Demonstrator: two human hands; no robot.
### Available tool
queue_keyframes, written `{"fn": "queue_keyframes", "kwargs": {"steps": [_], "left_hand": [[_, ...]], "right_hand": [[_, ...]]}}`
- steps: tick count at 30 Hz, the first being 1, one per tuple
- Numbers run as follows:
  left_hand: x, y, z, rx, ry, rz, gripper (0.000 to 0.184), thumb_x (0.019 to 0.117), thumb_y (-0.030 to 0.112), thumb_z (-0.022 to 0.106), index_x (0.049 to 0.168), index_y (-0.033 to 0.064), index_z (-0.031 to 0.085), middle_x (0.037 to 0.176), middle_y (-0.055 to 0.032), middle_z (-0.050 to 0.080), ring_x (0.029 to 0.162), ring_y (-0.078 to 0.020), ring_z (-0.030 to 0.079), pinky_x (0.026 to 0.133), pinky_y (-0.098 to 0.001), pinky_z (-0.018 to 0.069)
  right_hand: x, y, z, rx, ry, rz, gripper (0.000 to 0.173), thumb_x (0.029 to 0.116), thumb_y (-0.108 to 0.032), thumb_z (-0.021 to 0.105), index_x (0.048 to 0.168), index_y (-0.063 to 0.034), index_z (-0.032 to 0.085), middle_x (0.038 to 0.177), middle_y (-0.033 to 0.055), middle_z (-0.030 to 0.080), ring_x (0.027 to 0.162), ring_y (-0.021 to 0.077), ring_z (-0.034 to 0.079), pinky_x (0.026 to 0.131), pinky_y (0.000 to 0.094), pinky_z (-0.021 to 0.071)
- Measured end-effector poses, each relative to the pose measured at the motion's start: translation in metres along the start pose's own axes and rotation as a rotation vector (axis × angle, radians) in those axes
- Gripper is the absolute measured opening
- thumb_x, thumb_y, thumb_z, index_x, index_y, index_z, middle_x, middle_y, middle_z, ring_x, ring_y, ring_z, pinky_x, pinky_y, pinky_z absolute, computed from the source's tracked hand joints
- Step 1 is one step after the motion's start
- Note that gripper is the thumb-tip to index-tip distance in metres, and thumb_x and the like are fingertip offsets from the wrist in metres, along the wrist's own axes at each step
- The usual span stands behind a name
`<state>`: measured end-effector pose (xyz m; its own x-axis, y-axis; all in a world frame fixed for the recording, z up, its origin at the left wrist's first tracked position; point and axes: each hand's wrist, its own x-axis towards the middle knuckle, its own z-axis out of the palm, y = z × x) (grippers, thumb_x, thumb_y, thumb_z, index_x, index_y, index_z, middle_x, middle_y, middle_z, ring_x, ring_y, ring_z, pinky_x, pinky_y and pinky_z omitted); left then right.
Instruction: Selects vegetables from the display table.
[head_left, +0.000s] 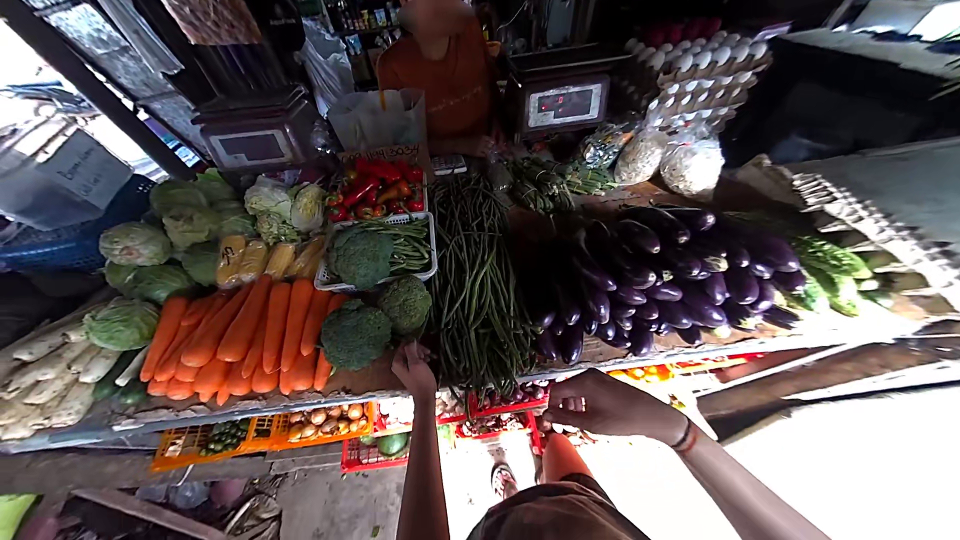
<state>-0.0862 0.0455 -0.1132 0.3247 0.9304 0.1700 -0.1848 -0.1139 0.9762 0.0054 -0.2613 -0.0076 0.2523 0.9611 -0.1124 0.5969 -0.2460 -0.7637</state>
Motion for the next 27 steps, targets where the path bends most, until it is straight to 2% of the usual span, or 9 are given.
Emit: {"fn": "queue_keyframes", "kwargs": {"steps": [3, 5, 9, 12, 15, 18, 22, 24, 27], "left_hand": [[0.000, -0.002, 0.000, 0.094, -0.023, 0.010, 0.042, 0.1060, 0.014, 0.043, 0.066, 0.0103, 0.056, 0.056, 0.0070, 0.055, 0.050, -0.0033, 0.054, 0.053, -0.0215, 0.0486], [0.003, -0.001, 0.001, 0.142, -0.015, 0.014, 0.044, 0.1076, 0.016, 0.042, 0.066, 0.0088, 0.056, 0.056, 0.0057, 0.055, 0.050, -0.0043, 0.054, 0.055, -0.0223, 0.0494], [0.002, -0.005, 0.001, 0.179, 0.000, 0.024, 0.046, 0.1081, 0.017, 0.040, 0.066, 0.0083, 0.056, 0.056, 0.0052, 0.057, 0.051, -0.0041, 0.056, 0.055, -0.0228, 0.0501], [0.000, -0.007, 0.001, 0.155, 0.031, 0.034, 0.045, 0.1093, 0.017, 0.039, 0.071, 0.0059, 0.059, 0.059, 0.0048, 0.059, 0.050, -0.0030, 0.055, 0.054, -0.0220, 0.0498], [-0.001, -0.002, 0.003, 0.040, 0.105, -0.028, 0.043, 0.1126, 0.019, 0.032, 0.093, -0.0020, 0.063, 0.067, 0.0008, 0.064, 0.047, -0.0042, 0.055, 0.046, -0.0215, 0.0495], [0.004, 0.006, 0.002, 0.116, 0.070, -0.116, 0.044, 0.1138, 0.022, 0.031, 0.102, -0.0034, 0.065, 0.075, -0.0028, 0.068, 0.051, -0.0060, 0.058, 0.048, -0.0234, 0.0513], [0.001, 0.024, -0.012, 0.656, -0.154, 0.134, 0.021, 0.0995, 0.010, 0.059, 0.110, -0.0054, 0.069, 0.105, -0.0192, 0.071, 0.089, -0.0252, 0.071, 0.082, -0.0408, 0.0598], [-0.016, 0.042, -0.015, 0.754, -0.156, 0.263, 0.031, 0.0923, 0.005, 0.063, 0.121, -0.0057, 0.065, 0.122, -0.0275, 0.062, 0.112, -0.0383, 0.064, 0.097, -0.0481, 0.0538], [-0.040, 0.051, -0.019, 0.732, -0.193, 0.309, 0.030, 0.0912, 0.014, 0.067, 0.117, -0.0018, 0.070, 0.118, -0.0249, 0.066, 0.114, -0.0420, 0.062, 0.097, -0.0540, 0.0518]], "right_hand": [[0.013, -0.006, 0.011, -0.333, -0.367, 0.475, 0.039, 0.1053, -0.032, 0.054, 0.112, 0.0017, 0.072, 0.111, 0.0266, 0.070, 0.108, 0.0446, 0.066, 0.093, 0.0658, 0.0487], [0.020, -0.009, 0.024, -0.308, -0.435, 0.625, 0.036, 0.1061, -0.026, 0.049, 0.108, 0.0042, 0.069, 0.106, 0.0259, 0.070, 0.098, 0.0431, 0.068, 0.086, 0.0641, 0.0510], [0.022, 0.001, 0.047, -0.006, -0.365, 0.497, 0.045, 0.1119, -0.033, 0.036, 0.113, -0.0015, 0.069, 0.092, 0.0132, 0.076, 0.070, 0.0252, 0.072, 0.069, 0.0468, 0.0576], [0.023, 0.004, 0.050, -0.008, -0.376, 0.387, 0.044, 0.1101, -0.032, 0.045, 0.143, -0.0055, 0.059, 0.109, 0.0172, 0.074, 0.089, 0.0291, 0.073, 0.087, 0.0501, 0.0573], [0.024, 0.005, 0.047, -0.036, -0.325, 0.286, 0.043, 0.1087, -0.026, 0.048, 0.147, -0.0063, 0.055, 0.116, 0.0206, 0.072, 0.106, 0.0338, 0.070, 0.101, 0.0542, 0.0504], [0.029, -0.003, 0.037, 0.079, -0.135, 0.128, 0.039, 0.1064, -0.022, 0.052, 0.141, -0.0056, 0.059, 0.107, 0.0172, 0.074, 0.093, 0.0279, 0.073, 0.090, 0.0492, 0.0577], [0.048, -0.033, -0.003, -0.110, 0.305, 0.286, 0.034, 0.1055, -0.030, 0.053, 0.129, -0.0110, 0.067, 0.095, 0.0096, 0.076, 0.081, 0.0251, 0.074, 0.076, 0.0501, 0.0616], [0.056, -0.035, -0.025, -0.294, 0.598, 0.357, 0.035, 0.1054, -0.030, 0.051, 0.133, -0.0143, 0.067, 0.097, 0.0132, 0.076, 0.085, 0.0342, 0.074, 0.076, 0.0613, 0.0569], [0.041, -0.029, -0.059, -0.189, 1.030, 0.242, 0.050, 0.1014, -0.032, 0.061, 0.146, -0.0113, 0.054, 0.100, 0.0132, 0.075, 0.078, 0.0262, 0.075, 0.071, 0.0521, 0.0623]]}}
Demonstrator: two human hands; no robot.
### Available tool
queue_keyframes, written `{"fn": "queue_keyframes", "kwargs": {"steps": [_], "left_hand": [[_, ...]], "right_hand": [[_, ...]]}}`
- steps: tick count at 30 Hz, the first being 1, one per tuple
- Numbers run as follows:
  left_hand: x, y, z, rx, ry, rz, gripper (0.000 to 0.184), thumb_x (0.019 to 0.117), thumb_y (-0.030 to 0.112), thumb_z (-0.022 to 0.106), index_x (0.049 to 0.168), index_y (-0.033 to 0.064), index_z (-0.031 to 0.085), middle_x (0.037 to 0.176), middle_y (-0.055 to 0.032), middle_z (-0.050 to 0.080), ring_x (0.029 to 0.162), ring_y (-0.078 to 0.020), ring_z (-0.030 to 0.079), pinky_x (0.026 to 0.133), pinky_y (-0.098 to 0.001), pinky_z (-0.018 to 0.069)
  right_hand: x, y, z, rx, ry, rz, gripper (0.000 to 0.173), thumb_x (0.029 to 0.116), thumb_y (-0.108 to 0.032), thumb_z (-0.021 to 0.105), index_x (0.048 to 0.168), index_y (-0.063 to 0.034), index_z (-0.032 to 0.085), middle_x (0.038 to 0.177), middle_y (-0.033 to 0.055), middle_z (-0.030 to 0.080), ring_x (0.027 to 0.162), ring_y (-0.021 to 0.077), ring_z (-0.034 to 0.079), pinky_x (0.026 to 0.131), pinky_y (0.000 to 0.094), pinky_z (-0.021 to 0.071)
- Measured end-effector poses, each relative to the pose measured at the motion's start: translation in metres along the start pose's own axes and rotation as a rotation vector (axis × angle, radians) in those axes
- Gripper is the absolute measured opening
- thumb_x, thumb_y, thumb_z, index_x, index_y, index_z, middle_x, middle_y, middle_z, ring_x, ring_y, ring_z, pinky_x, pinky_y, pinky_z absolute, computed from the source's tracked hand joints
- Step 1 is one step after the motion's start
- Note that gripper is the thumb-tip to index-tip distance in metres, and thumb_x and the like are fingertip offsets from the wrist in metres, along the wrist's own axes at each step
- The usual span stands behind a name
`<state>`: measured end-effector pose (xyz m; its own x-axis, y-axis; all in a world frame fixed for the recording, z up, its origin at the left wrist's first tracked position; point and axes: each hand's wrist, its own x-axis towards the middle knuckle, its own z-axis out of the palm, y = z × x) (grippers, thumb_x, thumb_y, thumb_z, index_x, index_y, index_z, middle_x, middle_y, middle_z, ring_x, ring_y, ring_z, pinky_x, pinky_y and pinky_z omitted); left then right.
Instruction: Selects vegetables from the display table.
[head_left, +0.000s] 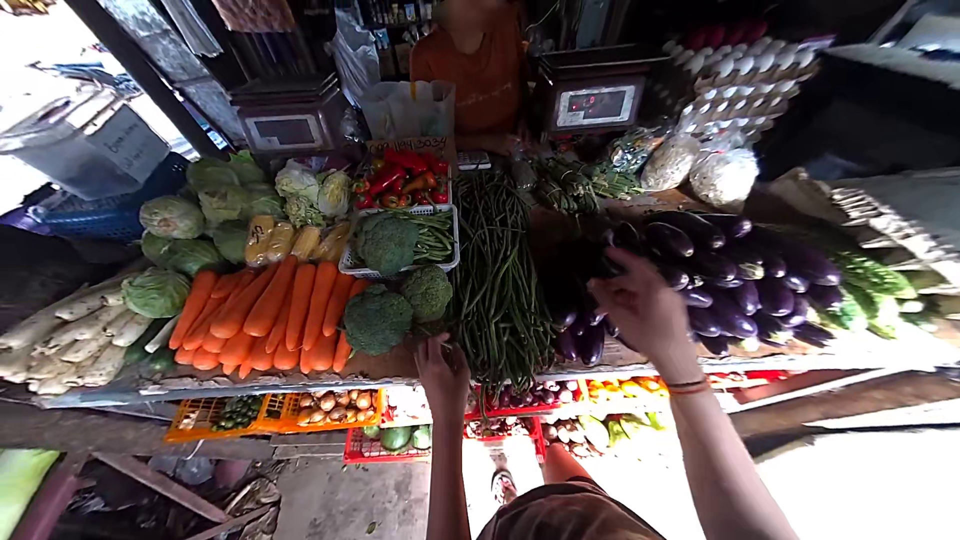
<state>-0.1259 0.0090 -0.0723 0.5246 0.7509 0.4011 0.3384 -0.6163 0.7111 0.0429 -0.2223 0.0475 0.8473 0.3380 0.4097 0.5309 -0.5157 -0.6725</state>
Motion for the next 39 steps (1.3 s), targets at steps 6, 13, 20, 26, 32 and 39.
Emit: {"fn": "queue_keyframes", "kwargs": {"steps": [6, 13, 20, 26, 32, 39], "left_hand": [[-0.026, -0.031, 0.038, -0.129, 0.005, -0.030, 0.034, 0.0926, 0.022, 0.073, 0.118, -0.0016, 0.072, 0.121, -0.0234, 0.063, 0.110, -0.0329, 0.065, 0.094, -0.0457, 0.0561], [-0.002, -0.010, -0.007, -0.138, -0.221, -0.223, 0.043, 0.0961, 0.025, 0.070, 0.130, -0.0012, 0.066, 0.127, -0.0243, 0.066, 0.112, -0.0351, 0.067, 0.096, -0.0497, 0.0556], [0.037, 0.104, -0.062, 0.362, -0.906, -0.032, 0.068, 0.0994, 0.058, 0.056, 0.150, 0.0123, 0.052, 0.144, -0.0132, 0.060, 0.131, -0.0325, 0.059, 0.106, -0.0591, 0.0462], [0.030, 0.149, -0.064, 0.518, -1.072, 0.103, 0.075, 0.0999, 0.061, 0.053, 0.157, 0.0135, 0.042, 0.155, -0.0120, 0.049, 0.139, -0.0319, 0.051, 0.110, -0.0578, 0.0420], [0.014, 0.144, -0.047, 0.256, -1.111, 0.234, 0.062, 0.1011, 0.052, 0.058, 0.146, 0.0079, 0.055, 0.146, -0.0150, 0.057, 0.133, -0.0308, 0.056, 0.110, -0.0536, 0.0446], [0.006, 0.091, -0.041, 0.027, -1.098, 0.291, 0.031, 0.1049, 0.013, 0.047, 0.127, 0.0060, 0.068, 0.115, -0.0127, 0.073, 0.105, -0.0274, 0.071, 0.096, -0.0530, 0.0547]], "right_hand": [[0.014, 0.012, -0.112, 0.753, 0.308, -0.336, 0.035, 0.1039, -0.023, 0.042, 0.137, -0.0166, 0.052, 0.089, -0.0047, 0.071, 0.067, 0.0099, 0.069, 0.061, 0.0280, 0.0602], [0.028, -0.016, -0.132, 0.689, -0.494, -0.575, 0.021, 0.0981, -0.030, 0.068, 0.118, -0.0277, 0.075, 0.084, -0.0128, 0.075, 0.064, 0.0002, 0.069, 0.057, 0.0187, 0.0604], [0.116, -0.017, -0.097, 0.079, -0.376, -0.181, 0.024, 0.0997, -0.012, 0.065, 0.122, -0.0036, 0.068, 0.100, 0.0135, 0.075, 0.083, 0.0252, 0.074, 0.078, 0.0471, 0.0621], [0.077, -0.058, -0.062, 0.313, -0.835, -0.488, 0.025, 0.0969, -0.024, 0.068, 0.113, -0.0046, 0.069, 0.089, 0.0037, 0.074, 0.073, 0.0099, 0.071, 0.066, 0.0292, 0.0620], [0.030, -0.083, 0.003, 0.329, -0.653, -0.349, 0.022, 0.1005, -0.028, 0.063, 0.103, -0.0076, 0.073, 0.081, 0.0043, 0.071, 0.069, 0.0131, 0.068, 0.067, 0.0374, 0.0595], [0.046, -0.063, 0.037, 0.391, -0.599, -0.051, 0.026, 0.1018, -0.029, 0.065, 0.109, -0.0048, 0.070, 0.082, 0.0063, 0.071, 0.067, 0.0122, 0.067, 0.063, 0.0311, 0.0582]]}}
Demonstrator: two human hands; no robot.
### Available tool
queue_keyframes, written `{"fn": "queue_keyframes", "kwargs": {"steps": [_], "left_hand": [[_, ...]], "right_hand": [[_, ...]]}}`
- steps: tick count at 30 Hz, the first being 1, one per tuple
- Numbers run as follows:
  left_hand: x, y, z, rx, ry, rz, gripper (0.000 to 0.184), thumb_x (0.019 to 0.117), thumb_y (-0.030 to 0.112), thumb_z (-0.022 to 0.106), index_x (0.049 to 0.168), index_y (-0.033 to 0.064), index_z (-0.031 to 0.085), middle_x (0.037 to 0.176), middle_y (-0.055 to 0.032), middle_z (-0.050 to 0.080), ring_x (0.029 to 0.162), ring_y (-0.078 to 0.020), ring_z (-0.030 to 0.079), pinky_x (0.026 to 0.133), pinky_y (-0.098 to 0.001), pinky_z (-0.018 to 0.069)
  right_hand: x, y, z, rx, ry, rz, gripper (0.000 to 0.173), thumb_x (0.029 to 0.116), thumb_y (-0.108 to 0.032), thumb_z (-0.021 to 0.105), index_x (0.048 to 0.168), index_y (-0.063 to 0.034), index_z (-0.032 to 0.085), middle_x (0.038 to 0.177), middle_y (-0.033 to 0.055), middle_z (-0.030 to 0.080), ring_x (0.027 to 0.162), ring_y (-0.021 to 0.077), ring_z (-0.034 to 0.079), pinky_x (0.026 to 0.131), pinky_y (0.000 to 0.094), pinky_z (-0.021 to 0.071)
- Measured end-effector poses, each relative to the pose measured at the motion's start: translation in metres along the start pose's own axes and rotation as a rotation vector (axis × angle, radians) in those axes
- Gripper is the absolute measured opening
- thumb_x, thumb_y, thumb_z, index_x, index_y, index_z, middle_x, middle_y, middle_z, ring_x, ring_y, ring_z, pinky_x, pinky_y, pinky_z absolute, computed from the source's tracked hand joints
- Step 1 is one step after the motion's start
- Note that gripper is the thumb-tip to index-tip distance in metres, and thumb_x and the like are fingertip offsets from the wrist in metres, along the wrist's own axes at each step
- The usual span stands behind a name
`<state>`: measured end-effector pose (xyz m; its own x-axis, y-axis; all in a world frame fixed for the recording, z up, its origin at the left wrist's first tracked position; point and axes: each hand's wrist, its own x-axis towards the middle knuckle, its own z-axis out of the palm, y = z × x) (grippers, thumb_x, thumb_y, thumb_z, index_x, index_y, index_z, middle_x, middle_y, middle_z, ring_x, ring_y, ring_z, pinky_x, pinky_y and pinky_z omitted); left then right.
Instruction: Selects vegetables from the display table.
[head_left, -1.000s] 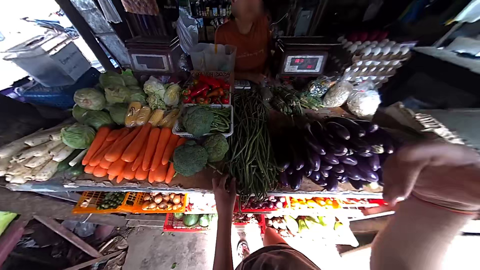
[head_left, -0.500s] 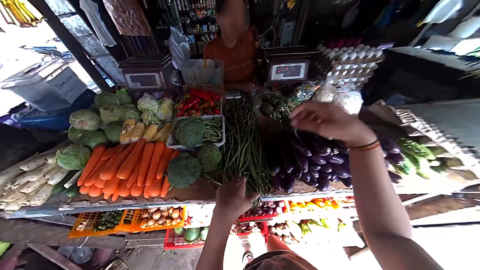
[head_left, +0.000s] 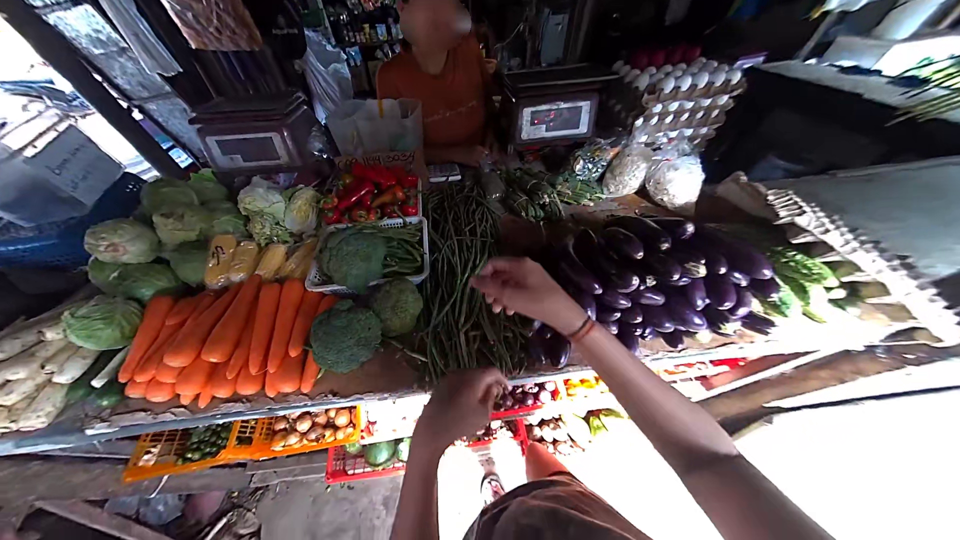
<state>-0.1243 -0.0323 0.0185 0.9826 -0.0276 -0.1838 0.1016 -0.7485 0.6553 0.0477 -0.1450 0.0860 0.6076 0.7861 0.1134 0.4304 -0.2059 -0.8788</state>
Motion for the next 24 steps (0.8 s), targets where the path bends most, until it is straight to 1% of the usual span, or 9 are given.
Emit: {"fn": "queue_keyframes", "kwargs": {"steps": [3, 5, 9, 12, 14, 16, 20, 22, 24], "left_hand": [[-0.015, -0.053, 0.010, -0.100, 0.495, -0.069, 0.034, 0.1016, 0.007, 0.048, 0.131, 0.0020, 0.064, 0.120, -0.0138, 0.072, 0.103, -0.0251, 0.072, 0.089, -0.0455, 0.0598], [-0.025, -0.080, 0.013, -0.102, 0.668, -0.195, 0.033, 0.0997, 0.006, 0.051, 0.130, -0.0012, 0.064, 0.120, -0.0174, 0.071, 0.103, -0.0272, 0.073, 0.088, -0.0432, 0.0601], [-0.028, -0.107, 0.011, 0.017, 0.740, -0.383, 0.031, 0.0964, 0.002, 0.058, 0.126, 0.0001, 0.068, 0.118, -0.0170, 0.073, 0.107, -0.0324, 0.071, 0.095, -0.0520, 0.0553], [-0.009, -0.118, 0.018, 0.104, 0.747, -0.379, 0.036, 0.0950, 0.004, 0.060, 0.130, 0.0035, 0.068, 0.124, -0.0201, 0.071, 0.111, -0.0388, 0.070, 0.095, -0.0574, 0.0547], [0.000, -0.123, 0.025, 0.180, 0.646, -0.430, 0.044, 0.0975, 0.009, 0.056, 0.142, 0.0080, 0.060, 0.141, -0.0208, 0.060, 0.128, -0.0401, 0.060, 0.105, -0.0565, 0.0495], [0.010, -0.128, 0.033, 0.253, 0.640, -0.405, 0.044, 0.0981, 0.006, 0.053, 0.141, 0.0104, 0.063, 0.148, -0.0143, 0.057, 0.137, -0.0371, 0.053, 0.113, -0.0541, 0.0427], [0.013, -0.134, 0.044, 0.221, 0.745, -0.333, 0.039, 0.0963, 0.000, 0.052, 0.129, 0.0091, 0.072, 0.141, -0.0091, 0.064, 0.132, -0.0358, 0.058, 0.111, -0.0521, 0.0444], [0.015, -0.143, 0.053, 0.168, 0.874, -0.266, 0.035, 0.0951, -0.002, 0.051, 0.120, 0.0055, 0.075, 0.132, -0.0120, 0.069, 0.125, -0.0368, 0.062, 0.107, -0.0512, 0.0482], [0.019, -0.149, 0.062, 0.095, 0.993, -0.211, 0.030, 0.0937, -0.002, 0.051, 0.110, 0.0021, 0.076, 0.121, -0.0164, 0.072, 0.118, -0.0371, 0.066, 0.103, -0.0506, 0.0507]], "right_hand": [[0.013, 0.037, 0.007, -0.152, -0.045, 0.072, 0.023, 0.1000, -0.028, 0.068, 0.111, -0.0081, 0.070, 0.089, 0.0083, 0.071, 0.075, 0.0201, 0.069, 0.072, 0.0433, 0.0597], [0.013, 0.046, 0.020, -0.210, -0.135, 0.113, 0.023, 0.1001, -0.029, 0.067, 0.109, -0.0091, 0.071, 0.089, 0.0080, 0.071, 0.077, 0.0204, 0.070, 0.075, 0.0447, 0.0592], [0.020, 0.052, 0.047, -0.382, -0.165, 0.154, 0.038, 0.0991, -0.032, 0.067, 0.132, -0.0124, 0.064, 0.115, 0.0121, 0.071, 0.099, 0.0297, 0.070, 0.088, 0.0554, 0.0553], [0.032, 0.066, 0.064, -0.437, -0.182, 0.078, 0.073, 0.0894, -0.032, 0.080, 0.153, -0.0179, 0.046, 0.152, 0.0165, 0.047, 0.128, 0.0375, 0.057, 0.099, 0.0581, 0.0524], [0.036, 0.076, 0.076, -0.523, -0.201, 0.068, 0.072, 0.0926, -0.035, 0.077, 0.156, -0.0215, 0.044, 0.160, 0.0142, 0.039, 0.138, 0.0408, 0.047, 0.101, 0.0602, 0.0501], [0.038, 0.086, 0.079, -0.621, -0.201, 0.058, 0.064, 0.0977, -0.041, 0.068, 0.155, -0.0241, 0.046, 0.161, 0.0106, 0.040, 0.141, 0.0408, 0.044, 0.099, 0.0606, 0.0501], [0.033, 0.092, 0.074, -0.557, -0.209, 0.036, 0.067, 0.0961, -0.052, 0.067, 0.152, -0.0190, 0.049, 0.155, 0.0084, 0.047, 0.139, 0.0359, 0.046, 0.104, 0.0586, 0.0469], [0.032, 0.082, 0.073, -0.527, -0.152, 0.025, 0.066, 0.0970, -0.043, 0.069, 0.153, -0.0171, 0.046, 0.149, 0.0147, 0.052, 0.133, 0.0379, 0.054, 0.100, 0.0589, 0.0504], [0.036, 0.076, 0.077, -0.538, -0.073, -0.036, 0.050, 0.0984, -0.031, 0.069, 0.143, -0.0115, 0.057, 0.141, 0.0173, 0.058, 0.127, 0.0380, 0.058, 0.100, 0.0568, 0.0510]]}}
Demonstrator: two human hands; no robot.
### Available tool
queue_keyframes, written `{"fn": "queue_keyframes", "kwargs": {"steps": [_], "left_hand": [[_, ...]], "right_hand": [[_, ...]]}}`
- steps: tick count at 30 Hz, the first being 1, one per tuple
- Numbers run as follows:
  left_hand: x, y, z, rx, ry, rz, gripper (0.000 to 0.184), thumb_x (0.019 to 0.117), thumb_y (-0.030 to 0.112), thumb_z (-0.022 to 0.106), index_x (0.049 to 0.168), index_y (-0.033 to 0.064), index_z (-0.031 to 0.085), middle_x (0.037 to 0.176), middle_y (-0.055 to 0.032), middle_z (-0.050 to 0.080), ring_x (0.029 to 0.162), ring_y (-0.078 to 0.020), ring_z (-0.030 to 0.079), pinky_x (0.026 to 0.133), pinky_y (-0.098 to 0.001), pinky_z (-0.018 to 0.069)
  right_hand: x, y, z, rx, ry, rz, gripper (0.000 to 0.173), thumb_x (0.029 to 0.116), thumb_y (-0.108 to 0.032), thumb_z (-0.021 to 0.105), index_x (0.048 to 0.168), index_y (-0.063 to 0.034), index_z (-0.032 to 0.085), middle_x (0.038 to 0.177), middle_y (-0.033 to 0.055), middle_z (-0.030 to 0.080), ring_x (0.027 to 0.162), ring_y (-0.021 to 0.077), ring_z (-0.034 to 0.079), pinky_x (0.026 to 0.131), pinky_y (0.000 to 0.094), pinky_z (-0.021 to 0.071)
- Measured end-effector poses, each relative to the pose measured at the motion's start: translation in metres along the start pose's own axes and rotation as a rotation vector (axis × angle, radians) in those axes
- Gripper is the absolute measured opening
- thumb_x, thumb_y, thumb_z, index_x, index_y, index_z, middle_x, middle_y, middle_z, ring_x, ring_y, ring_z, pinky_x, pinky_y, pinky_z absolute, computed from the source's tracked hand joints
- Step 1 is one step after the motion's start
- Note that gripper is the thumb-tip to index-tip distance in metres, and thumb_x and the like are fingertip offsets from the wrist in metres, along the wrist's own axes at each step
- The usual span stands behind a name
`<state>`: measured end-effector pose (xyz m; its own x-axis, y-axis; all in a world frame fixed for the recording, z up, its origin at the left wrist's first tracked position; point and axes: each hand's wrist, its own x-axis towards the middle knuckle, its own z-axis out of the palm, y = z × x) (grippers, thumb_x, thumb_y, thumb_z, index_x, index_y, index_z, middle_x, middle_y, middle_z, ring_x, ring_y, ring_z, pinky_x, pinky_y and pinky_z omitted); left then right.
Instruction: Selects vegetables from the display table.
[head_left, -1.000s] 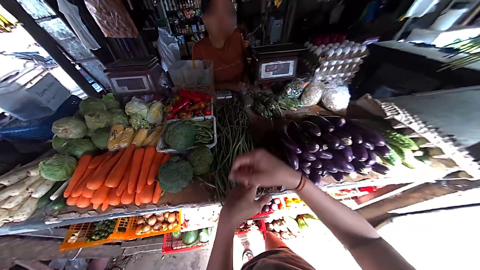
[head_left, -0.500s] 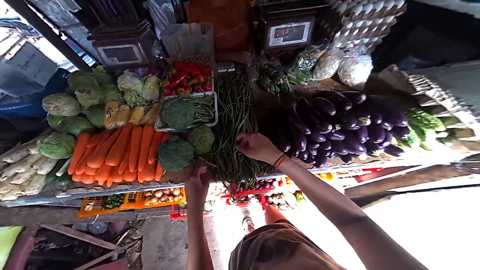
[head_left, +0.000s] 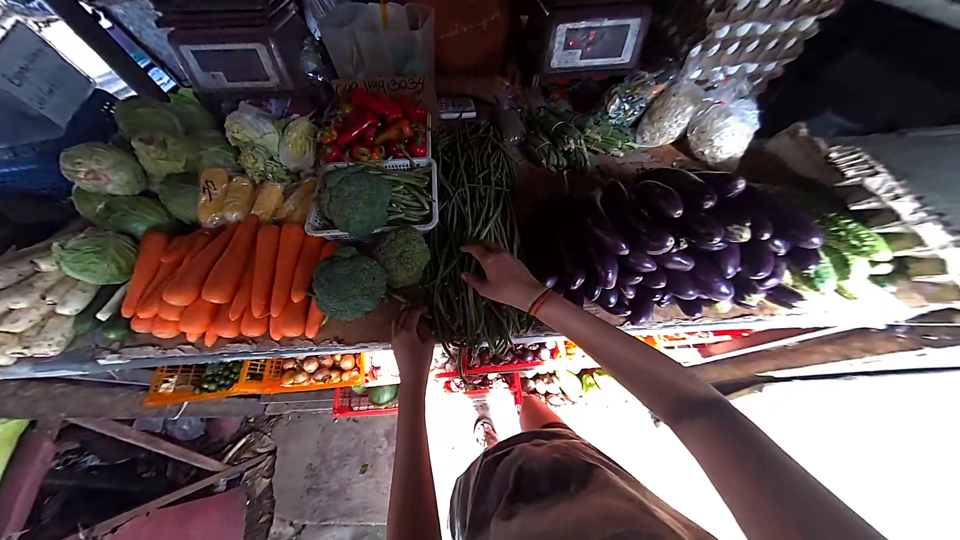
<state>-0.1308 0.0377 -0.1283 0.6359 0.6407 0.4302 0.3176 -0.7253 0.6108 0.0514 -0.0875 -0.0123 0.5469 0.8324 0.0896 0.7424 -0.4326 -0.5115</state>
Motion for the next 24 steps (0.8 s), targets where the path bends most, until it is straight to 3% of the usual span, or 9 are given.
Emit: {"fn": "queue_keyframes", "kwargs": {"steps": [3, 6, 8, 11, 14, 17, 21, 22, 24], "left_hand": [[-0.007, -0.007, 0.008, -0.100, 0.083, -0.020, 0.024, 0.0922, -0.001, 0.052, 0.101, -0.0010, 0.074, 0.116, -0.0187, 0.073, 0.111, -0.0330, 0.068, 0.099, -0.0455, 0.0529], [-0.011, -0.010, 0.003, -0.197, 0.154, -0.001, 0.026, 0.0925, -0.004, 0.050, 0.102, 0.0001, 0.074, 0.122, -0.0173, 0.071, 0.113, -0.0249, 0.068, 0.094, -0.0344, 0.0554], [-0.017, -0.008, -0.007, -0.215, 0.190, 0.006, 0.027, 0.0933, -0.005, 0.049, 0.104, -0.0010, 0.073, 0.119, -0.0173, 0.072, 0.114, -0.0249, 0.066, 0.097, -0.0349, 0.0527], [-0.028, -0.007, -0.022, -0.339, 0.251, -0.058, 0.022, 0.0955, -0.009, 0.047, 0.105, -0.0083, 0.068, 0.112, -0.0177, 0.071, 0.105, -0.0174, 0.068, 0.093, -0.0293, 0.0555], [-0.028, -0.007, -0.033, -0.798, 0.338, -0.234, 0.017, 0.0967, -0.010, 0.044, 0.107, -0.0068, 0.057, 0.110, -0.0114, 0.068, 0.098, -0.0146, 0.071, 0.087, -0.0319, 0.0612], [-0.029, -0.001, -0.043, -1.193, 0.429, -0.387, 0.016, 0.0936, -0.008, 0.042, 0.099, 0.0022, 0.053, 0.111, -0.0116, 0.068, 0.102, -0.0211, 0.070, 0.093, -0.0372, 0.0594], [-0.031, 0.019, -0.060, -1.186, 0.494, -0.311, 0.016, 0.0968, -0.002, 0.043, 0.094, 0.0047, 0.057, 0.114, -0.0100, 0.070, 0.104, -0.0193, 0.070, 0.094, -0.0352, 0.0587], [-0.030, 0.030, -0.067, -1.196, 0.493, -0.314, 0.018, 0.1000, -0.003, 0.042, 0.097, 0.0044, 0.059, 0.115, -0.0096, 0.071, 0.105, -0.0186, 0.071, 0.094, -0.0340, 0.0587], [-0.019, 0.051, -0.081, -1.210, 0.397, -0.259, 0.023, 0.1049, -0.002, 0.040, 0.117, -0.0014, 0.060, 0.126, -0.0116, 0.068, 0.115, -0.0204, 0.068, 0.102, -0.0350, 0.0551]], "right_hand": [[0.017, 0.001, 0.013, -0.032, 0.062, -0.186, 0.029, 0.0992, -0.020, 0.062, 0.126, -0.0114, 0.071, 0.135, 0.0128, 0.063, 0.131, 0.0338, 0.054, 0.106, 0.0541, 0.0455], [0.029, 0.002, 0.031, -0.105, -0.090, -0.355, 0.035, 0.1055, -0.029, 0.053, 0.137, -0.0198, 0.066, 0.153, 0.0081, 0.053, 0.146, 0.0304, 0.042, 0.119, 0.0530, 0.0339], [0.033, 0.006, 0.041, -0.214, -0.168, -0.374, 0.042, 0.1082, -0.042, 0.045, 0.140, -0.0217, 0.064, 0.155, 0.0066, 0.051, 0.151, 0.0296, 0.035, 0.125, 0.0526, 0.0232], [0.025, 0.016, 0.049, -0.296, -0.070, -0.407, 0.045, 0.1080, -0.048, 0.039, 0.124, -0.0184, 0.069, 0.138, 0.0042, 0.062, 0.143, 0.0275, 0.044, 0.121, 0.0516, 0.0294], [0.016, 0.026, 0.055, -0.240, 0.038, -0.399, 0.047, 0.1090, -0.044, 0.033, 0.118, -0.0166, 0.070, 0.136, 0.0019, 0.065, 0.145, 0.0249, 0.044, 0.123, 0.0491, 0.0289], [0.015, 0.030, 0.069, -0.204, 0.151, -0.415, 0.044, 0.1085, -0.040, 0.035, 0.119, -0.0172, 0.071, 0.137, 0.0014, 0.065, 0.145, 0.0240, 0.044, 0.123, 0.0493, 0.0279], [0.017, 0.031, 0.074, -0.222, 0.145, -0.404, 0.043, 0.1083, -0.037, 0.034, 0.129, -0.0208, 0.068, 0.146, -0.0002, 0.060, 0.149, 0.0231, 0.039, 0.125, 0.0507, 0.0227], [0.015, 0.032, 0.074, -0.209, 0.141, -0.400, 0.043, 0.1081, -0.037, 0.035, 0.130, -0.0213, 0.068, 0.147, -0.0006, 0.059, 0.150, 0.0228, 0.038, 0.125, 0.0505, 0.0224], [0.013, 0.032, 0.076, -0.193, 0.142, -0.384, 0.043, 0.1084, -0.037, 0.034, 0.132, -0.0216, 0.067, 0.149, -0.0012, 0.058, 0.150, 0.0220, 0.038, 0.125, 0.0500, 0.0225]]}}
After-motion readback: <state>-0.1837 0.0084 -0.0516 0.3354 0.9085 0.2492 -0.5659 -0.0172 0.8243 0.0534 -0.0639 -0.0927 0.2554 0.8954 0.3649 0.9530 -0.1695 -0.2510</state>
